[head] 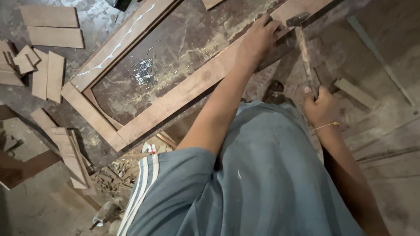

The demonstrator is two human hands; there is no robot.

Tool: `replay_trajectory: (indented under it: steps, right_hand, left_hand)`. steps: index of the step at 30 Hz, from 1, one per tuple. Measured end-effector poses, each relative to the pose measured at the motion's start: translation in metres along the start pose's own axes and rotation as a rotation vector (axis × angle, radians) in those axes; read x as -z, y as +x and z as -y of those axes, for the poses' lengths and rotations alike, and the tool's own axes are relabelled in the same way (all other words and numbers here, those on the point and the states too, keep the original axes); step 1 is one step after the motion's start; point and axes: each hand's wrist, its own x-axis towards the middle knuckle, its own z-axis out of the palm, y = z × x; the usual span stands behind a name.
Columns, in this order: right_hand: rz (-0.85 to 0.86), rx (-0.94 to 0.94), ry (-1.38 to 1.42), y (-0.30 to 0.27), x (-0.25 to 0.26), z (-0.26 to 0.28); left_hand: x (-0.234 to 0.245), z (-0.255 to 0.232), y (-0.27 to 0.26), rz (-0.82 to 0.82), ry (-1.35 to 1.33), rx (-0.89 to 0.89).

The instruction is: The person uses a hammer to drive nails into a wooden frame placed on a workbench. They repeatedly pick up nails and strike them into the wood to secure the frame pieces together.

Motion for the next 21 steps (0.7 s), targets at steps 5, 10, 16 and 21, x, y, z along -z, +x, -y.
replay_trajectory:
  steps: [5,10,16,21]
  right_hand:
    - [0.054,0.034,-0.154,0.009,-0.007,-0.004]
    - [0.023,0.026,-0.039,0.002,-0.002,-0.008]
    - [0.076,0.016,-0.120,0.012,-0.011,-0.017]
    - [-0.157,0.129,0.213,-0.006,-0.014,-0.033]
  left_hand:
    - [-0.011,0.013,0.000,0.002,0.032,-0.019]
    - [-0.014,0.013,0.001,0.024,0.045,0.017]
    - [-0.014,0.014,0.003,0.004,0.078,0.003]
    - [-0.012,0.020,-0.007,0.008,-0.079,0.041]
